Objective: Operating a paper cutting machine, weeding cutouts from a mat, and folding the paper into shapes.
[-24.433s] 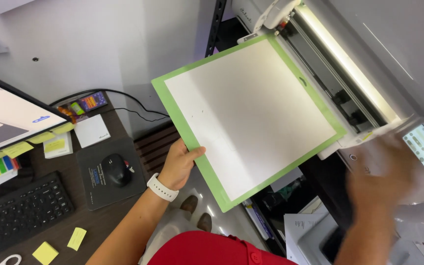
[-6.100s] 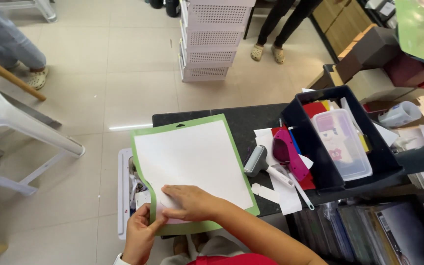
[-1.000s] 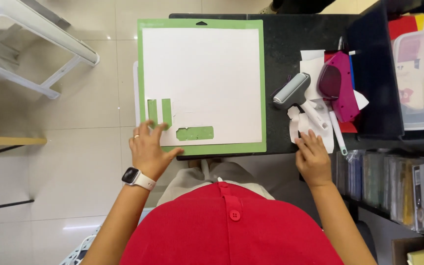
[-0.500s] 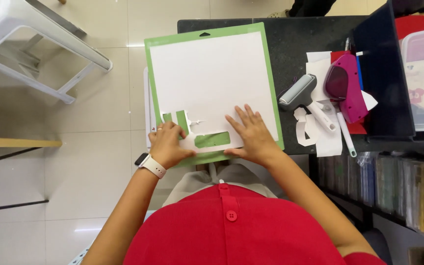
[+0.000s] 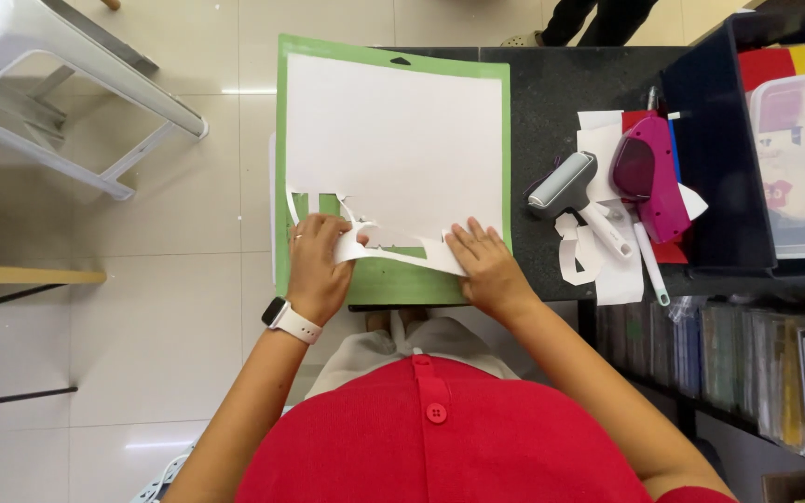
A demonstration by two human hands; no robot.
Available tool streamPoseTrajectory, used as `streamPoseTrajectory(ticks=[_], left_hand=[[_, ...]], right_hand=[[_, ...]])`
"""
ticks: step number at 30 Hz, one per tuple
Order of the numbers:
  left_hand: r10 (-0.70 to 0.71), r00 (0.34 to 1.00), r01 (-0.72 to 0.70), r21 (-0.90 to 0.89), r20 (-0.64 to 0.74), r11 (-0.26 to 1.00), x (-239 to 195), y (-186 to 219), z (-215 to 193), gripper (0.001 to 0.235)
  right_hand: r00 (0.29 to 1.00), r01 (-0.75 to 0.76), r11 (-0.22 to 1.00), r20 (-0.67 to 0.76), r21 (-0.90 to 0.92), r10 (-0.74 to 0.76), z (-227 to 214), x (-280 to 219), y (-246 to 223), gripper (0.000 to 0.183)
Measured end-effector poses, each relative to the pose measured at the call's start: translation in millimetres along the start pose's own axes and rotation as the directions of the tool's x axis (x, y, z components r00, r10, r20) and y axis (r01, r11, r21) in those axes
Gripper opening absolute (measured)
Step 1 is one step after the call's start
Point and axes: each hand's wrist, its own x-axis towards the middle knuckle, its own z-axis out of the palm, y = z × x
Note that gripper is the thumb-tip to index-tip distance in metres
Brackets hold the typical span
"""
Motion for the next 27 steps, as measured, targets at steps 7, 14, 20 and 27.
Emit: streamPoseTrajectory(ticks=[7,14,20,27], left_hand=[[-0.295,0.944,0.234,-0.329,-0.148,0.915,-14,20,1,0.038],[-0.518,0.855,0.452,-0.468,-0.014,0.759,-9,10,-10,0.05],[-0.541,0.832,0.464,-0.69,0.123,0.556,2,-5,-20,0.035],[-0.586,0.81,0.332,-0.84,0.021,0.429,19,-35,-15,0.075]], right_hand=[[0.976,-0.137,0.991,-0.172,0.008,0.136,-4,-5,9,0.053],[0.863,-0.39,0.891,-0.245,0.232,0.441,-50,-4,19,0.041],[0.616,-0.607,0.348,0.147,0.715,0.774,-57,0,34,0.034],[0.275,-0.572,-0.207,0.423,0.794,0.863,-22,32,65,0.03]])
